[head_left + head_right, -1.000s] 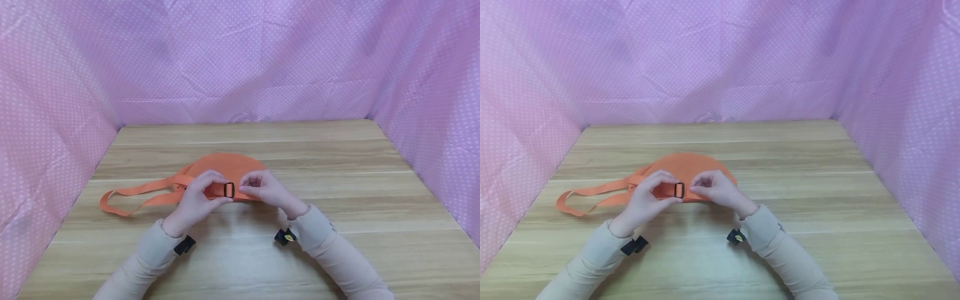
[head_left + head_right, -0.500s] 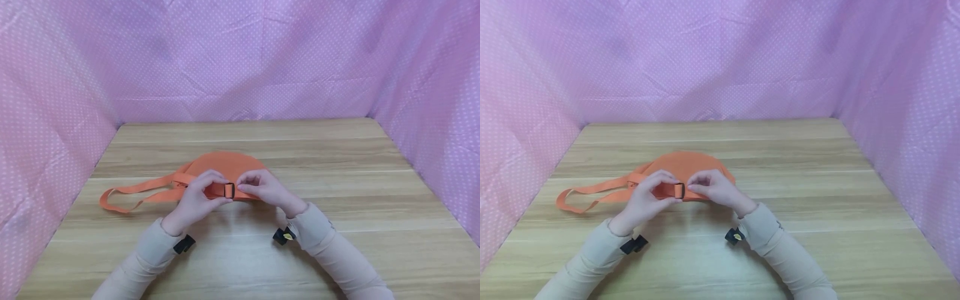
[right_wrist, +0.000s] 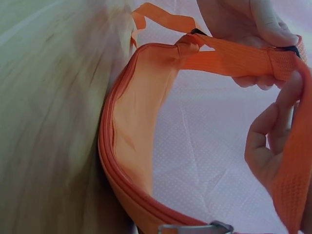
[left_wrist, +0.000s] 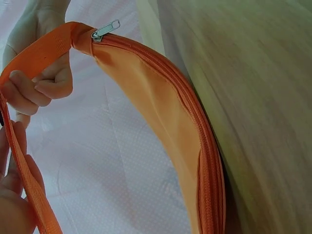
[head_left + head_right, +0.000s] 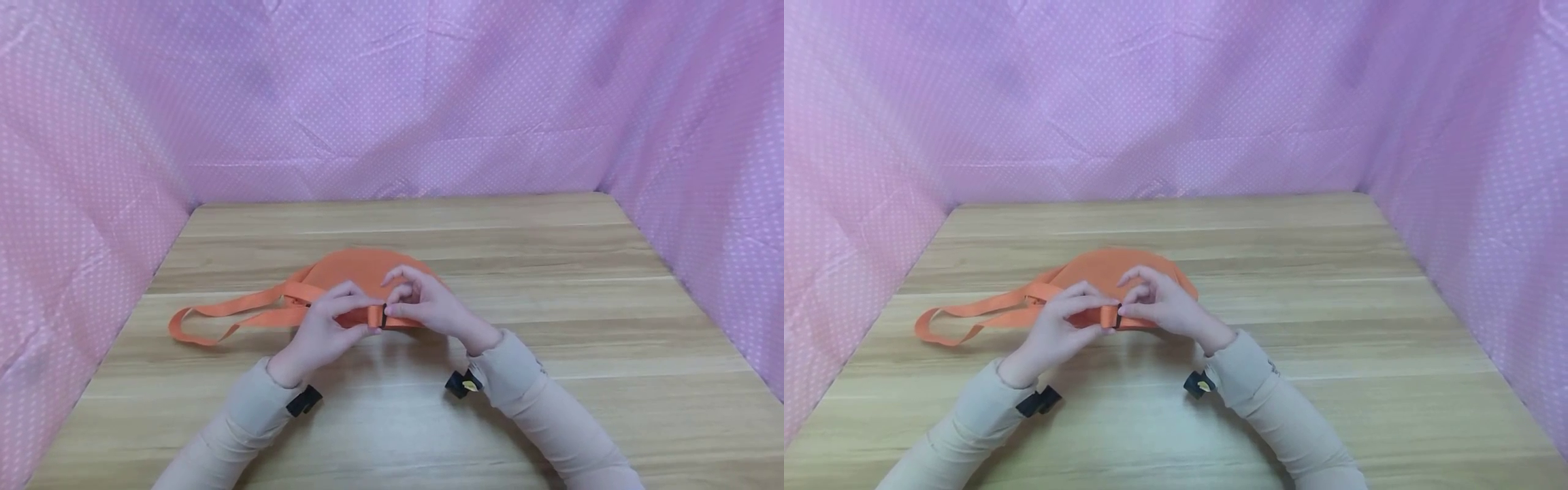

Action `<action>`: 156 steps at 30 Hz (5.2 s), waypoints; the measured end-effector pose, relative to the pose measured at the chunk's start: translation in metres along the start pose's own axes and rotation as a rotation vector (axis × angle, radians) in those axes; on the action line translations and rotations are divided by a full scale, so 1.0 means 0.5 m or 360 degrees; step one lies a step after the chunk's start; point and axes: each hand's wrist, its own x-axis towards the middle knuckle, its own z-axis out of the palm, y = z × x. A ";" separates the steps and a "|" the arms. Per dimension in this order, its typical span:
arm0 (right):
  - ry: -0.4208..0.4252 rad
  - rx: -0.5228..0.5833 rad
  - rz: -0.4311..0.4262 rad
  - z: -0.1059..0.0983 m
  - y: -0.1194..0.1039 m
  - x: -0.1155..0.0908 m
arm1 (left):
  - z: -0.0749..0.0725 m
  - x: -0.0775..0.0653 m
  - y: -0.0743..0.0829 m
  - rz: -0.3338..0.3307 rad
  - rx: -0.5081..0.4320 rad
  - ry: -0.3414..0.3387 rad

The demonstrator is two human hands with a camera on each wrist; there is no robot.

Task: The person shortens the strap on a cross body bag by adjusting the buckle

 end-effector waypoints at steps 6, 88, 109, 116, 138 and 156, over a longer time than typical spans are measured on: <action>-0.0039 -0.0397 0.0027 -0.021 -0.011 -0.023 | -0.005 -0.005 0.002 -0.0028 -0.0028 0.0022; 0.0145 -0.0362 -0.0218 -0.034 -0.019 -0.034 | 0.007 0.004 0.013 -0.0006 -0.0174 0.0090; 0.0267 -0.0270 -0.0214 0.004 -0.029 -0.020 | 0.004 0.004 0.011 0.0023 -0.0184 0.0075; 0.0242 -0.0237 -0.0214 0.006 -0.028 -0.021 | 0.006 0.007 0.009 0.0059 -0.0169 0.0068; 0.0282 -0.0126 -0.0019 0.006 -0.021 -0.028 | -0.034 0.011 0.011 -0.0142 0.0291 -0.0227; 0.0287 -0.0106 0.0133 -0.039 -0.006 -0.032 | -0.077 0.004 0.008 -0.0097 0.0517 -0.0011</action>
